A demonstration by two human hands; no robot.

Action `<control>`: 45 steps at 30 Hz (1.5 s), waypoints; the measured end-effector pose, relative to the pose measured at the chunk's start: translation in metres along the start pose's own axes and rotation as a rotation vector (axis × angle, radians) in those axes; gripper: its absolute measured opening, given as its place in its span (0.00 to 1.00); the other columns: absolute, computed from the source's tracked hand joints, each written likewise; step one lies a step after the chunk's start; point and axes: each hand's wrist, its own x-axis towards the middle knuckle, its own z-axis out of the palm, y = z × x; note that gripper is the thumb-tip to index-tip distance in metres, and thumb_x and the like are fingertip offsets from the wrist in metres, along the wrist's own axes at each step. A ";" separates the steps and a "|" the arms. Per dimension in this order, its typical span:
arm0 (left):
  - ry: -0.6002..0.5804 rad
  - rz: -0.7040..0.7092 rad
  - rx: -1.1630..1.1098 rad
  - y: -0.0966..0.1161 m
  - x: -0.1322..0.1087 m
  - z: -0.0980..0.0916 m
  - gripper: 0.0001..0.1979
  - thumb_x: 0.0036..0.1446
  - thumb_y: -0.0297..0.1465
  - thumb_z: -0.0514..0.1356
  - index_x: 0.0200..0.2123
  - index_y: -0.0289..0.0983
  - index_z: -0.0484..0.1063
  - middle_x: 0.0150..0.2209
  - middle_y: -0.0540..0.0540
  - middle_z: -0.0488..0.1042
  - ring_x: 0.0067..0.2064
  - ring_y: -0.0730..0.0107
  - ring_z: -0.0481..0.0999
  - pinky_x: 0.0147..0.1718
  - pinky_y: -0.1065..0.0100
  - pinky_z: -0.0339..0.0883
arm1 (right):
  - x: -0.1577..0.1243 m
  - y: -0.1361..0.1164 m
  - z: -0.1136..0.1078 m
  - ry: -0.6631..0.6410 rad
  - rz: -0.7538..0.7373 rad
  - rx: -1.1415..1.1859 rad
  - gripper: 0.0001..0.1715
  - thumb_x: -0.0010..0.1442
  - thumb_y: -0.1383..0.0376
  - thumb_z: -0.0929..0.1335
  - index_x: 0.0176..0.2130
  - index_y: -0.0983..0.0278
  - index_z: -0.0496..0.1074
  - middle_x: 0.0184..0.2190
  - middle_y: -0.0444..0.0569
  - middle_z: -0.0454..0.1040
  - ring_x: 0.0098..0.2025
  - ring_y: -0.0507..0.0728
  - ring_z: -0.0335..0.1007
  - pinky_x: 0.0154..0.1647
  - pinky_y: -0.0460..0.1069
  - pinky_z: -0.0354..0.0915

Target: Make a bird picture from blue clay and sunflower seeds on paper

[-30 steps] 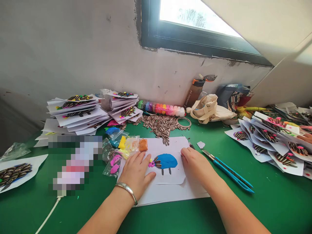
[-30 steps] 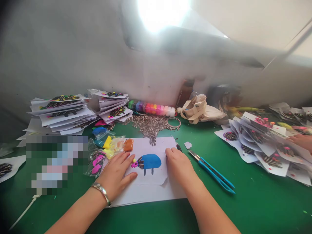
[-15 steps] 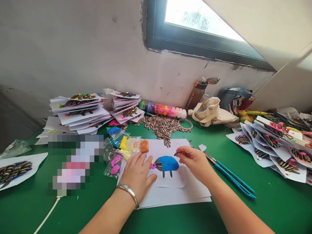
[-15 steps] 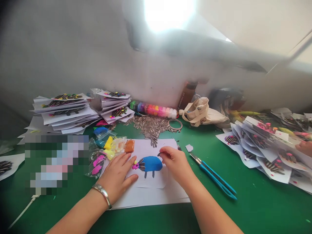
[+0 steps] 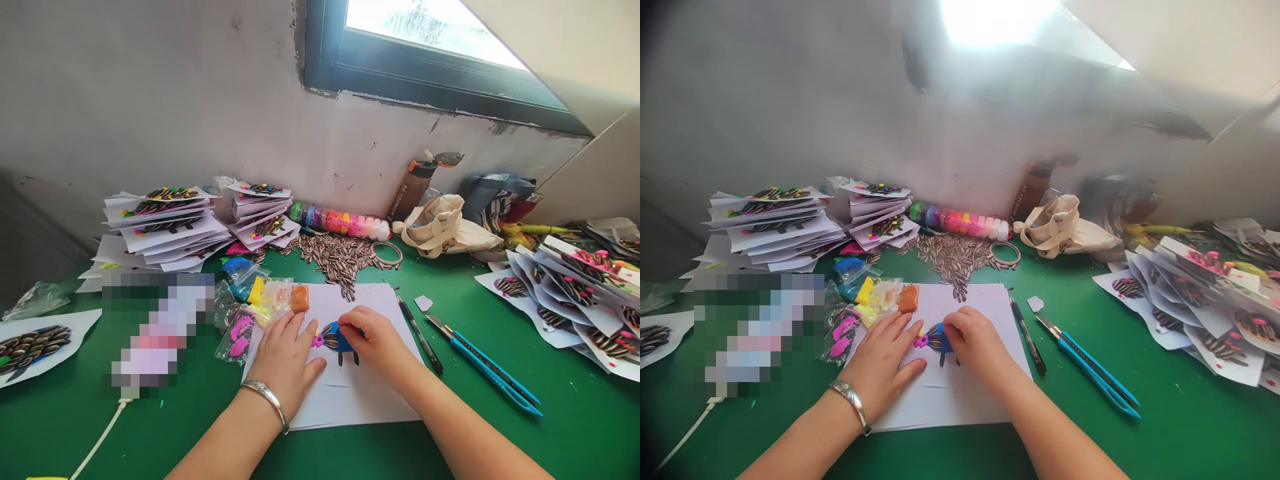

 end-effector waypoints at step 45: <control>0.055 0.013 -0.013 -0.002 -0.002 0.007 0.25 0.54 0.35 0.60 0.57 0.38 0.67 0.59 0.37 0.66 0.61 0.45 0.60 0.59 0.45 0.55 | 0.019 -0.002 0.000 -0.023 -0.001 -0.021 0.13 0.57 0.73 0.63 0.35 0.62 0.76 0.30 0.47 0.75 0.33 0.53 0.69 0.35 0.46 0.63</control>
